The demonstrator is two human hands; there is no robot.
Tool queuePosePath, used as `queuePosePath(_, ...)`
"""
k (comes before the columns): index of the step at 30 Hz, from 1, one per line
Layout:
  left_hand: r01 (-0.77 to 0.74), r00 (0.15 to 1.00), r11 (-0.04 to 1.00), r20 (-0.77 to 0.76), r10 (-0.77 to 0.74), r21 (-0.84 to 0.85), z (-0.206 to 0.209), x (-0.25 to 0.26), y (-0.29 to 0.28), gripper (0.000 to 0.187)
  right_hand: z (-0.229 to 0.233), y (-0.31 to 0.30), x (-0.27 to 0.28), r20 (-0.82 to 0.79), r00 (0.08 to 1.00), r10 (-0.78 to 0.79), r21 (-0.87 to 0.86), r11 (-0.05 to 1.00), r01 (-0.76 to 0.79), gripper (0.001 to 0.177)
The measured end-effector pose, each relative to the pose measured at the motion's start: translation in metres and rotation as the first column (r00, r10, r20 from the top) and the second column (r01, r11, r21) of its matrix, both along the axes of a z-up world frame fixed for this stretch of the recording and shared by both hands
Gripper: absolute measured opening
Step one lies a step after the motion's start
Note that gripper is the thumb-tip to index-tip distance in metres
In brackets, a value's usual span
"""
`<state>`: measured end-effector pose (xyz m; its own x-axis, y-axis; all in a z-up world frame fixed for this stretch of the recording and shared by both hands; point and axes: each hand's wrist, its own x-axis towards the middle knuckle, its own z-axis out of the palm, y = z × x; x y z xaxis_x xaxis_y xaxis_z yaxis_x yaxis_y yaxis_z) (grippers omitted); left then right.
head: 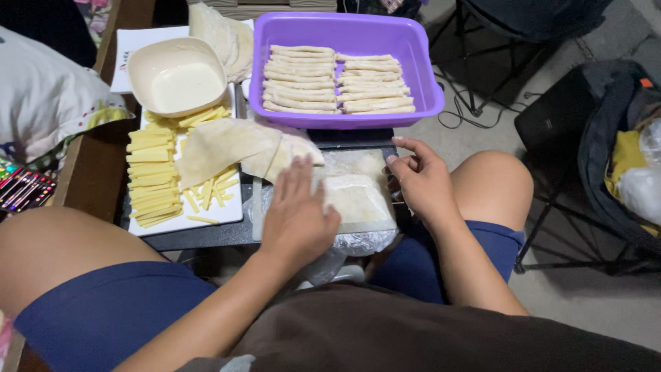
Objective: The person repeatedly places thin cheese sticks onto thin dough sheets, rolls them into cylinders, and places the finished rolls into a purple tray. The person handles dough sheets and cheese sticks by hand without using tools.
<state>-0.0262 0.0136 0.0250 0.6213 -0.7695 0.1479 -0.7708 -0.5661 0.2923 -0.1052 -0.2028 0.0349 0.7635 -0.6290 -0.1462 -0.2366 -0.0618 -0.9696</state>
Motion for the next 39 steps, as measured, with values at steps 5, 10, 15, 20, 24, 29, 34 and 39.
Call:
queuePosePath(5,0.114,0.990,0.988,-0.071,-0.122,-0.106,-0.009,-0.004,-0.026,0.058,-0.005,0.003,0.004,0.006,1.000,0.024,-0.010,1.000,-0.024,0.040)
queuePosePath(10,-0.031,0.999,0.999,0.030,0.032,-0.029,-0.014,0.010,0.003,0.057,-0.014,-0.005,-0.001,0.047,0.998,0.039,-0.061,0.997,-0.036,0.040)
queuePosePath(15,-0.076,0.985,0.992,0.149,0.091,-0.103,0.001,-0.011,0.046,0.048,-0.012,0.000,0.004,-0.026,0.998,0.061,-0.066,0.996,-0.063,0.040)
queuePosePath(20,-0.147,0.986,0.974,0.059,0.159,-0.170,0.024,0.005,0.069,0.030,-0.003,0.022,0.018,0.030,0.976,0.216,-0.177,0.962,-0.208,0.040)
queuePosePath(24,-0.337,0.941,0.906,-0.062,0.333,-0.256,0.036,0.065,0.084,0.032,0.005,0.052,0.048,-0.017,0.954,0.299,-0.143,0.944,-0.298,0.041)
queuePosePath(29,-0.495,0.863,0.810,-0.070,0.500,-0.314,0.035,0.149,0.083,0.042,0.020,0.103,0.096,0.023,0.886,0.463,-0.258,0.859,-0.443,0.040)
queuePosePath(34,-0.548,0.836,0.824,-0.072,0.544,-0.142,0.023,0.195,0.077,0.054,0.036,0.134,0.129,-0.050,0.858,0.510,-0.300,0.812,-0.500,0.039)
queuePosePath(39,-0.541,0.839,0.841,-0.086,0.538,-0.018,0.023,0.203,0.076,0.055,0.036,0.131,0.132,-0.097,0.869,0.484,-0.371,0.793,-0.483,0.040)
